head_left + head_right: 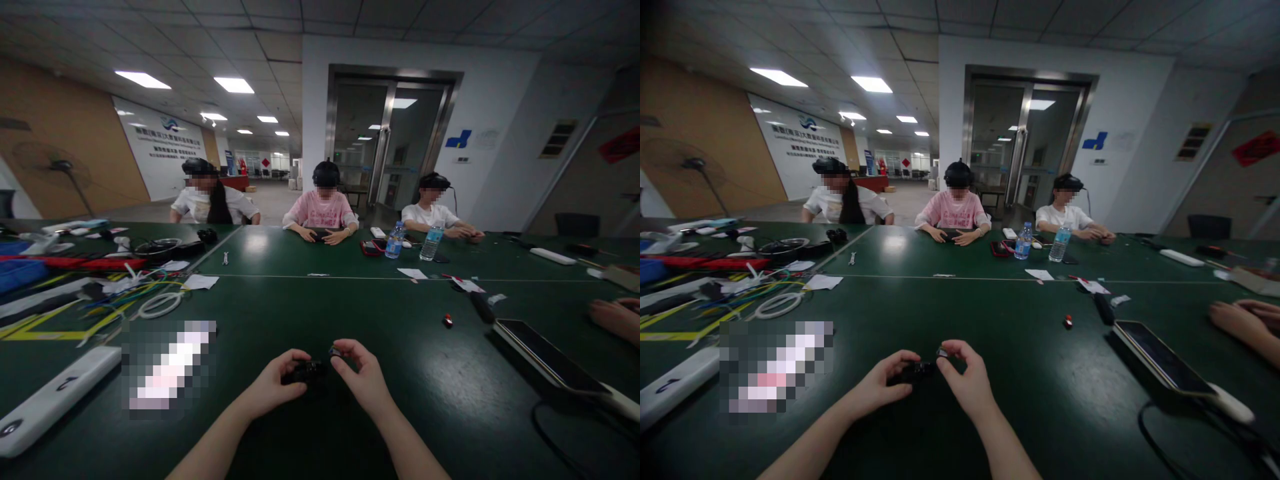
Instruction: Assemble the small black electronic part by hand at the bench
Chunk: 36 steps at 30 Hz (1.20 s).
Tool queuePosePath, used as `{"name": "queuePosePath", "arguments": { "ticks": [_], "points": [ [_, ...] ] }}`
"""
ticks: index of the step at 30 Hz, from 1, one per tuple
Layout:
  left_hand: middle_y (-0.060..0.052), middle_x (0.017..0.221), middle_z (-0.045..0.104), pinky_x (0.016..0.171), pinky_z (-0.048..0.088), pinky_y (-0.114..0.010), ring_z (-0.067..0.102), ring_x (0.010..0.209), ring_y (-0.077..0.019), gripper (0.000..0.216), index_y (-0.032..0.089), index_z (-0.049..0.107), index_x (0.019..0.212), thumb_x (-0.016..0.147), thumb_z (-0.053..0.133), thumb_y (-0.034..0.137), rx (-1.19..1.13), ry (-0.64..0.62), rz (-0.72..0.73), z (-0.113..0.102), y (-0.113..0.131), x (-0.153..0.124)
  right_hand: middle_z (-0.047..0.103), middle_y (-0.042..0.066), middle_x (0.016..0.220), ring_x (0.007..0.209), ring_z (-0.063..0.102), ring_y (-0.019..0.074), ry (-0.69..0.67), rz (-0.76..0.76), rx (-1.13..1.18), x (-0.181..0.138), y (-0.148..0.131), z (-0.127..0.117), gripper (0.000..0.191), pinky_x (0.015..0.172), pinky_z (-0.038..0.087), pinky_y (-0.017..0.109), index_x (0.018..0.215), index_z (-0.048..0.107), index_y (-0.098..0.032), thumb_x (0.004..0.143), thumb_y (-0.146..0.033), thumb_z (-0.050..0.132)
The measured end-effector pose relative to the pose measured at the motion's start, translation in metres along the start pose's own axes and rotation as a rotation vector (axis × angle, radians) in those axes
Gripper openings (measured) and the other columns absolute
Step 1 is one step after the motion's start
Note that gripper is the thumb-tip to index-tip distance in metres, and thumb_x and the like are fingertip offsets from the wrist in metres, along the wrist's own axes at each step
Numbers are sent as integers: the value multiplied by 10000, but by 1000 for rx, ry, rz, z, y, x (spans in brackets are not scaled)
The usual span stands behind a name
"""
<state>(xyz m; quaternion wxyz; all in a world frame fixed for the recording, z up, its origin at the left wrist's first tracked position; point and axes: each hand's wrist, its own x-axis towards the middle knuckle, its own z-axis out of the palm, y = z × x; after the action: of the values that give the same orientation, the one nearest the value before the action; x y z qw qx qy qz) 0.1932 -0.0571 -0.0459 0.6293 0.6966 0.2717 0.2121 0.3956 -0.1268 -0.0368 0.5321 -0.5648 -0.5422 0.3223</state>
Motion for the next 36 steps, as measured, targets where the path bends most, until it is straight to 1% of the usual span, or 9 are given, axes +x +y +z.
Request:
{"name": "queuePosePath", "arguments": {
  "ticks": [4,8,15,23,31,36],
  "points": [
    [-30,997,619,816,422,-333,573,946,-206,428,214,478,1108,716,647,178,7,9,-5,-1,-2,0,652,39,964,947,592,210,47,7,47,2,5,-3,298,902,440,401,1008,615,-226,727,-321,632],
    [-30,1004,623,827,419,-336,578,955,-210,434,214,475,1109,714,653,185,9,11,-19,-1,-2,-1,643,40,971,949,589,211,83,6,70,2,4,-7,302,889,453,403,1018,614,-230,739,-345,622],
    [-46,1038,611,847,420,-347,571,980,-217,432,207,468,1119,723,641,186,30,10,-49,-1,5,-2,630,48,978,945,584,208,109,22,124,2,5,-12,329,865,472,382,1032,604,-222,745,-382,617],
    [-48,1044,608,844,421,-356,575,970,-219,445,218,467,1127,724,658,209,6,8,-45,-3,-2,-1,623,58,967,924,580,219,135,22,137,1,-1,-17,320,851,471,399,1025,606,-225,752,-392,607],
    [-49,1032,610,843,415,-363,571,972,-229,441,209,469,1117,713,645,206,38,16,-34,-1,1,-1,606,47,930,880,569,202,189,-7,166,3,6,-17,326,817,469,373,1000,598,-219,739,-413,621],
    [-49,1066,602,872,407,-368,569,993,-220,433,216,460,1133,737,633,192,7,-1,-27,-3,-3,0,599,42,928,889,566,202,180,3,167,3,5,-17,326,822,463,365,995,587,-223,743,-427,614]
  ]
}}
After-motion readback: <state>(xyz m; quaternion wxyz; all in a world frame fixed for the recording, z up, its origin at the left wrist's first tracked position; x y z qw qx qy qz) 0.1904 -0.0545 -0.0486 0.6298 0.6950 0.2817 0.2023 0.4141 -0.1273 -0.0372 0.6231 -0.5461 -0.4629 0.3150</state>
